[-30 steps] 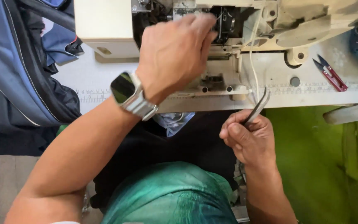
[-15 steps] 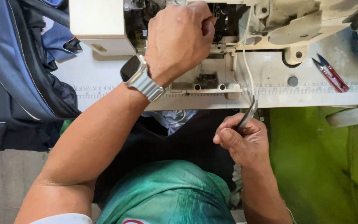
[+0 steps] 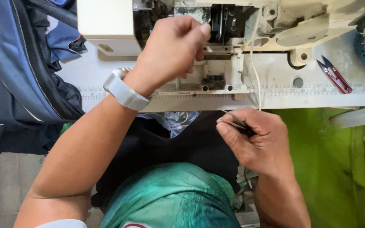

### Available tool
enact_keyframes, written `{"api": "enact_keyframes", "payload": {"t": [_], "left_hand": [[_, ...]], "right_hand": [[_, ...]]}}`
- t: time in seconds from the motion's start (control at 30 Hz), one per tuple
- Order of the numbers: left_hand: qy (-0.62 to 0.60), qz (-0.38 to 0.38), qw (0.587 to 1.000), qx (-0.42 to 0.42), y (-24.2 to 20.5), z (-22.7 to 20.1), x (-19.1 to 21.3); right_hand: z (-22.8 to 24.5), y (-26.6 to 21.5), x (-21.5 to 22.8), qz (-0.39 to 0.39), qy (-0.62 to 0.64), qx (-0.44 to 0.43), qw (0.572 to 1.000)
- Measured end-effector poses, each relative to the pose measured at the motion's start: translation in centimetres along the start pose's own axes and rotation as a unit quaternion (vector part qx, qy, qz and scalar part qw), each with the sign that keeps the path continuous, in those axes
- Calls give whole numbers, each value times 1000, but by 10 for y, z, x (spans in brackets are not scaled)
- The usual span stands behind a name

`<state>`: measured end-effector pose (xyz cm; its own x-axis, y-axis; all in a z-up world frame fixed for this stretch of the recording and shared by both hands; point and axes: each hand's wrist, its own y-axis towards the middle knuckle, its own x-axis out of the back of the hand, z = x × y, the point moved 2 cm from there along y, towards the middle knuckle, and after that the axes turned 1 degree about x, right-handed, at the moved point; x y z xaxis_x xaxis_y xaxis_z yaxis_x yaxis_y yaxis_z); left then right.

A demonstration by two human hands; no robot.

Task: The person uses tweezers to clean lint and debris from the bobbin area of a sewing machine. They then use the tweezers to pull a thread through the machine's internal mechanism.

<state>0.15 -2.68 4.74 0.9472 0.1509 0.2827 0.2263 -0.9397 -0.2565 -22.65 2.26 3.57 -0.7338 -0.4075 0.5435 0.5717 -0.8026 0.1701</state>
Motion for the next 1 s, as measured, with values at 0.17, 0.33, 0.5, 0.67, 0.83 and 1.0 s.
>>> {"api": "enact_keyframes", "payload": {"t": [0.17,0.33,0.5,0.67,0.83,1.0], "left_hand": [[235,-12,955,-182,6,15,-14],[251,34,948,-191,16,19,-26],[372,15,910,-184,21,15,-32],[427,-14,864,-265,25,21,-32],[438,-52,858,-263,19,29,-18],[387,-36,860,-330,10,31,0]], "right_hand": [[21,2,12,30,-5,16,999],[17,-10,13,8,4,-3,1000],[0,-37,22,-91,32,-43,994],[-27,-60,21,-115,88,-41,989],[-44,-72,21,-129,169,-53,976],[-44,-72,20,-157,183,-49,969]]}}
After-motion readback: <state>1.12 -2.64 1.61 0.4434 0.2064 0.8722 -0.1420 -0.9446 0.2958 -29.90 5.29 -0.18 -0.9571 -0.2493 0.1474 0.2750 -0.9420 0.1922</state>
